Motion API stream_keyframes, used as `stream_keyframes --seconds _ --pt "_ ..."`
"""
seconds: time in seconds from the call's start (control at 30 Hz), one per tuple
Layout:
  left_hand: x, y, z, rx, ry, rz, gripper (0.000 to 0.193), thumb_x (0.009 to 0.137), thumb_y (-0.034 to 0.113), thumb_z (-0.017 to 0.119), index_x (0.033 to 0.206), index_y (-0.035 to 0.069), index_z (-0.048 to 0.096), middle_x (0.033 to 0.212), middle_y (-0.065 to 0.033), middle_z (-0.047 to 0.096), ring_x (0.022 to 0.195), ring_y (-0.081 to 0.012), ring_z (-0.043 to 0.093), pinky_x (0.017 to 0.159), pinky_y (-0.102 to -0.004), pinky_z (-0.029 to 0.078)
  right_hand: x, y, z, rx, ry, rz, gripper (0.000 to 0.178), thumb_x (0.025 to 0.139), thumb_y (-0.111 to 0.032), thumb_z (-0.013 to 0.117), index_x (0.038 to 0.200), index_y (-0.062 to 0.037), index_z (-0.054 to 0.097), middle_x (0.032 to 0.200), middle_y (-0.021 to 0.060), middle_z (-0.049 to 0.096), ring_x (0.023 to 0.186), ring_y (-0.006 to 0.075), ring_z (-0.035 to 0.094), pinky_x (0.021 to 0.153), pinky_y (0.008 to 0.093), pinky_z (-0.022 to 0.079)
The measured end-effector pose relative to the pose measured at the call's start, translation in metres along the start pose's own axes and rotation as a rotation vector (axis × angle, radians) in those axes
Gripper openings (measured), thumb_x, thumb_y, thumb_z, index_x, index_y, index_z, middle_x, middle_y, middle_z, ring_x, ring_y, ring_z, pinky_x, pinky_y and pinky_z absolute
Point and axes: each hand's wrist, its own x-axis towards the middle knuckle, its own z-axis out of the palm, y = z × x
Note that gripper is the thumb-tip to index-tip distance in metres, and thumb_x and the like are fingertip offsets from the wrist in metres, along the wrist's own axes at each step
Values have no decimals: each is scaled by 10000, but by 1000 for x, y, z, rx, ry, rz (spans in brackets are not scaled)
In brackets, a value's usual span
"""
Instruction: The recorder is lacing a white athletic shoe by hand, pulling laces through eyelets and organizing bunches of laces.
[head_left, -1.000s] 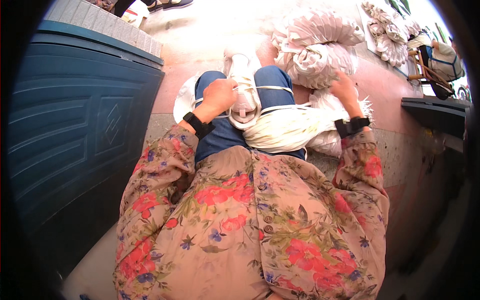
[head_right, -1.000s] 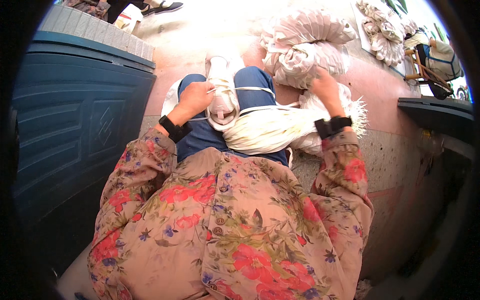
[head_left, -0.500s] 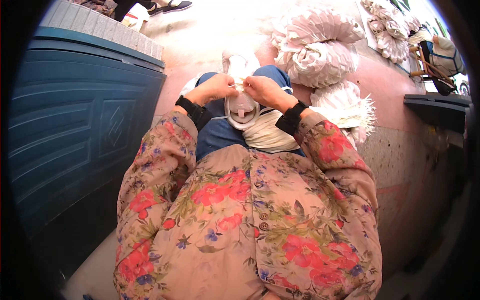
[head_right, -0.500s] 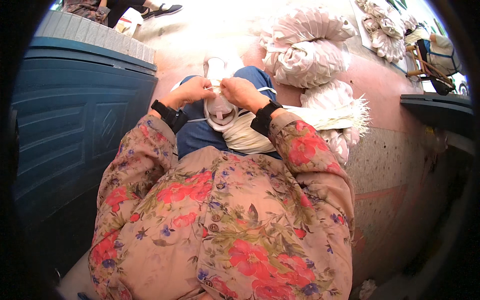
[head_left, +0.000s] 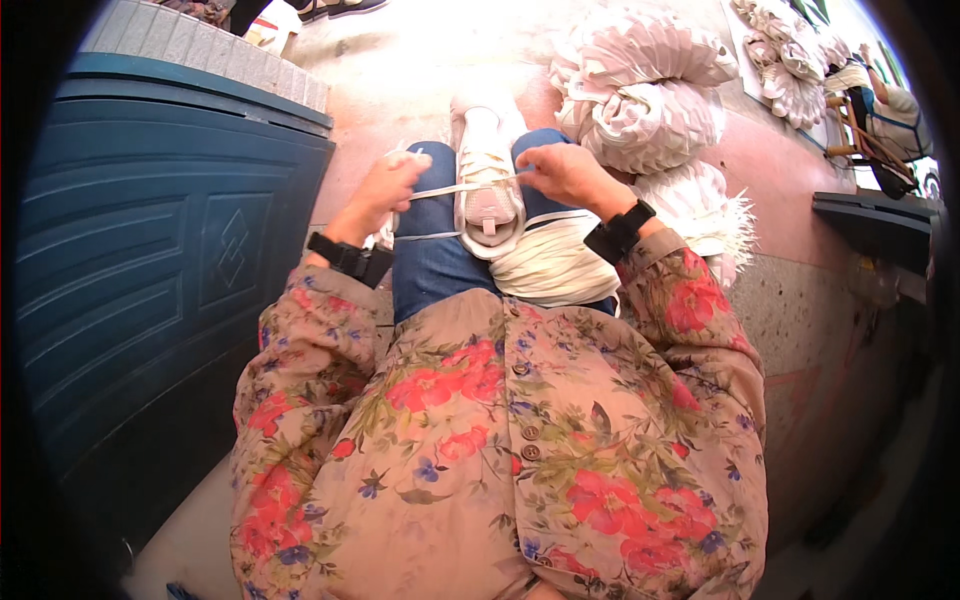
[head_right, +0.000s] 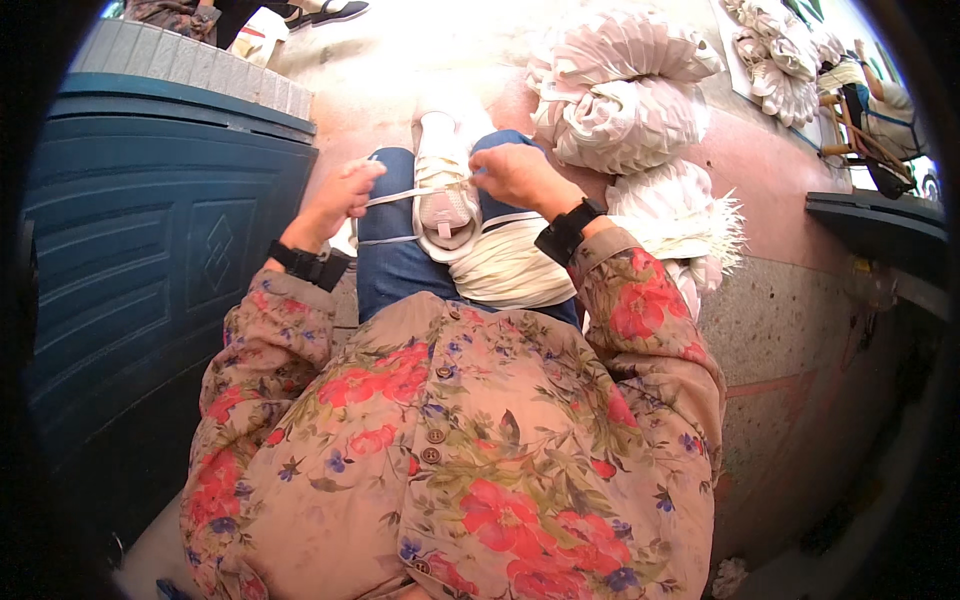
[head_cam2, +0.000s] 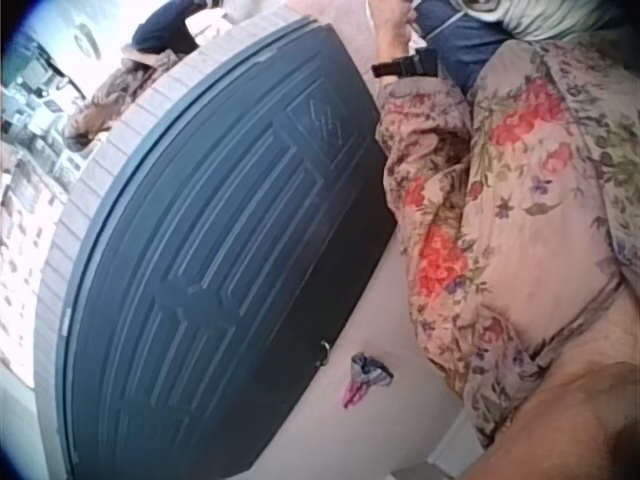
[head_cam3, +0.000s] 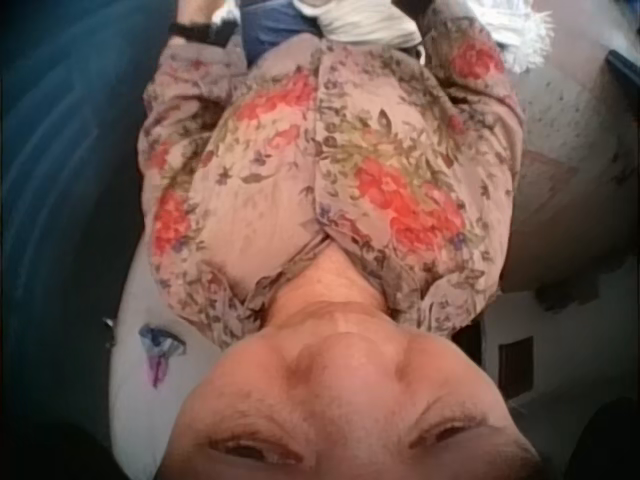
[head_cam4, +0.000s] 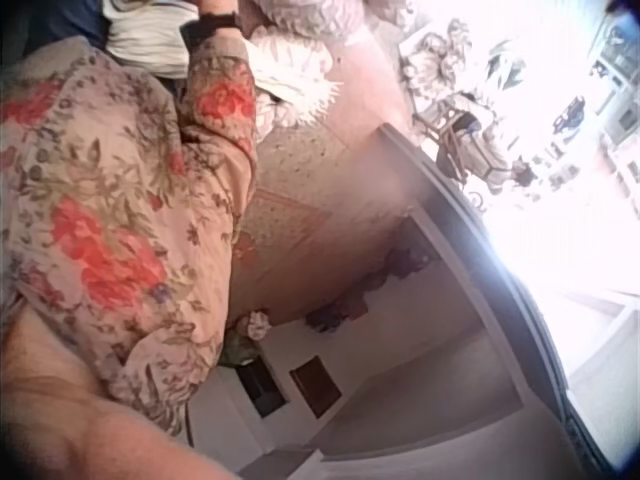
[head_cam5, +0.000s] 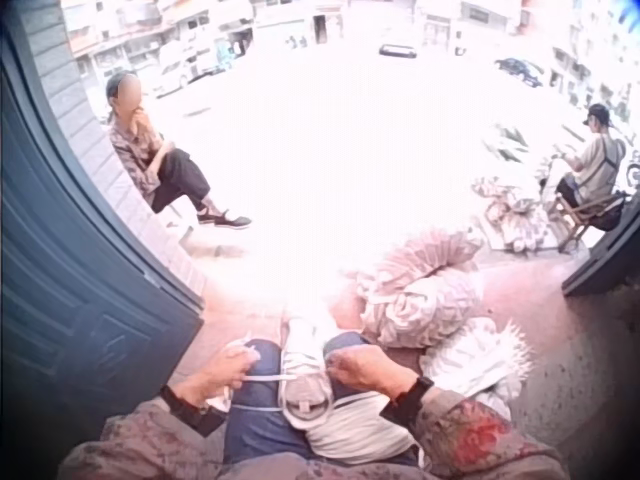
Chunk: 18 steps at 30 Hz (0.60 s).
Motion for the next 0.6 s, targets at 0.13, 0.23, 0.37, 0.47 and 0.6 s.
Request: stream_keyframes --seconds 0.13,0.23,0.37,0.47,0.6 --pt "-6 3 -46 -98 31 55 115 855 168 484 842 72 546 596 43 443 478 -63 410 430 -194 337 5 4 21 -3 -15 -207 121 730 -147 547 759 -33 571 688 151 578 709 313 581 639 387 454" --pt "-28 26 -76 -297 122 260 145 865 157 482 945 46 531 628 20 453 523 -81 435 482 -214 373 12 1 22 -199 19 -30 80 742 -105 515 785 -41 540 675 145 572 666 318 579 590 388 454" --pt "-61 45 -129 -577 197 393 187 874 149 486 1024 40 513 605 11 411 498 -85 394 481 -230 365 14 -5 22 -183 -13 -72 105 775 -91 488 866 -40 499 713 153 571 698 321 571 594 387 446" --pt "-76 44 -143 -548 323 393 198 882 168 480 1034 47 518 597 13 394 485 -75 373 465 -222 344 12 -7 29 11 79 -198 111 748 -51 490 858 -38 498 718 164 576 708 328 572 603 404 446" --pt "-87 33 -166 -597 313 426 204 877 167 494 1040 49 524 575 24 387 455 -62 344 441 -204 313 19 -5 36 129 94 -223 152 717 -20 480 866 -42 497 724 161 576 698 340 571 600 418 445"
